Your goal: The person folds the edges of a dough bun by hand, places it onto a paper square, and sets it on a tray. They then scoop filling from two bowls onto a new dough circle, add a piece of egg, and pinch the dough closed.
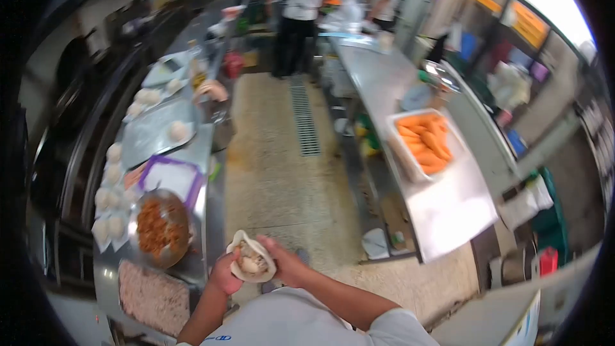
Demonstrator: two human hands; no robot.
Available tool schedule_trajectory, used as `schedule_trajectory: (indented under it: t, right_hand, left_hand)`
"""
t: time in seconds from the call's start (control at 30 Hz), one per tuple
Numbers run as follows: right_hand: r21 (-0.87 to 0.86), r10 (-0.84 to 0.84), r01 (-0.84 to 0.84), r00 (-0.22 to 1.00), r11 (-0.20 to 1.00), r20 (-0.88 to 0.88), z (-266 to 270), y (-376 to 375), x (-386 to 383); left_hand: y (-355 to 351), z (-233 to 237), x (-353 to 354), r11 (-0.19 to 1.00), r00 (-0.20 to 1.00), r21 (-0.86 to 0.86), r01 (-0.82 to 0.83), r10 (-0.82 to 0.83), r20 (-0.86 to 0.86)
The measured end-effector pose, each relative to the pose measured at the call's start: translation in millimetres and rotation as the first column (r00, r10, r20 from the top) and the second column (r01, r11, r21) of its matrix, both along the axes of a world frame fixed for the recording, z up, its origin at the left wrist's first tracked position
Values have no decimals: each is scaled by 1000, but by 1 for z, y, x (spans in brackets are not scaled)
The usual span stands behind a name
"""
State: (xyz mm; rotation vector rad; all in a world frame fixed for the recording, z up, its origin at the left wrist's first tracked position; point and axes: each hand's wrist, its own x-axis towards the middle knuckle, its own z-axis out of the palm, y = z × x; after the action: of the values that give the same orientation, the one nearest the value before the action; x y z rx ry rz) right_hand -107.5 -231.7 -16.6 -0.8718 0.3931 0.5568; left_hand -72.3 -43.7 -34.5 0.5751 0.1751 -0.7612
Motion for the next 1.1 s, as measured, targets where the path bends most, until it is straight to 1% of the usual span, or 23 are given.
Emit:
schedule_trajectory:
  t: [0.03, 0.07, 0.13, 0.17, 0.2, 0.27, 0.3, 0.37, 0.4, 0.47, 0.5, 0.53, 0.6, 0.63, 0.7, 0.73, 0.8, 0.9, 0.93, 1.0, 1.03, 1.07, 1.1]
  right_hand:
    - [103, -12, 12, 1000, 995, -3, -2, 2, -6]
    - [108, -40, 40, 999, 993, 5, -11, -5, -11]
    - [212, -45, 72, 990, 974, -132, -26, -8, -11]
    - [199, -54, 69, 995, 978, -81, -30, -16, -18]
    - [199, -17, 32, 997, 979, -79, -13, -26, -27]
    - [19, -73, 71, 990, 997, 119, 27, -44, -42]
    - [27, -53, 50, 991, 998, 124, 25, -52, -46]
    - [52, -118, 113, 988, 992, 101, 15, -68, -61]
    - [52, -104, 99, 989, 994, 106, 7, -75, -64]
    - [143, -180, 190, 980, 971, -84, -17, -88, -61]
    - [169, -175, 194, 977, 966, -120, -26, -100, -61]
    - [171, -164, 183, 979, 968, -120, -19, -110, -66]
    - [133, -153, 164, 984, 978, -87, -6, -130, -79]
    - [133, -143, 156, 985, 979, -99, -9, -138, -85]
    - [123, -87, 86, 996, 989, 8, -13, -148, -95]
    - [127, -75, 74, 997, 989, 1, -20, -149, -96]
    - [149, -40, 53, 995, 987, -91, -34, -149, -90]
    - [138, -11, 32, 988, 990, -154, -8, -149, -79]
    - [136, -1, 23, 987, 990, -159, 4, -152, -81]
    - [107, 18, -24, 998, 994, 62, 21, -156, -86]
    - [110, 22, -29, 998, 993, 64, 18, -152, -86]
    - [88, 34, -39, 998, 995, 55, 12, -148, -89]
    - [63, 46, -49, 998, 997, 46, 6, -144, -88]
  left_hand:
    - [-9, -13, 0, 995, 994, 38, 96, -94, -54]
    - [-21, -26, -3, 991, 991, 44, 124, -122, -46]
    - [-37, -26, -17, 925, 996, 378, 40, -65, 53]
    - [-37, -23, -23, 933, 996, 359, 36, -64, 66]
    - [-38, -6, -31, 933, 997, 360, 0, -27, 68]
    - [-40, 22, -45, 991, 994, 132, -30, 15, 111]
    - [-47, 21, -47, 989, 993, 139, -52, 36, 116]
    - [-70, 8, -48, 998, 999, 45, 44, -45, 26]
    - [-87, -5, -49, 999, 999, 44, 30, -31, 31]
    - [-126, -26, -55, 930, 987, 343, 130, -155, 44]
    - [-137, -29, -61, 912, 985, 396, 106, -151, 84]
    - [-144, -25, -67, 913, 987, 397, 96, -140, 84]
    - [-154, -15, -86, 946, 997, 324, 23, -45, 61]
    - [-157, -8, -95, 945, 998, 326, 18, -36, 49]
    - [-159, 8, -103, 990, 979, 141, 8, -36, 200]
    - [-163, -5, -104, 989, 981, 145, -3, -25, 194]
    - [-173, -45, -99, 936, 997, 344, 70, -71, -11]
    - [-175, -53, -100, 943, 1000, 332, 11, -20, 22]
    - [-172, -36, -102, 944, 1000, 331, 4, -10, 17]
    - [-153, 5, -106, 996, 995, 18, -83, 82, 53]
    - [-150, 19, -106, 993, 991, -1, -118, 118, 58]
    - [-148, 12, -104, 993, 991, -1, -119, 119, 59]
    - [-148, -2, -100, 995, 995, 61, -84, 86, -44]
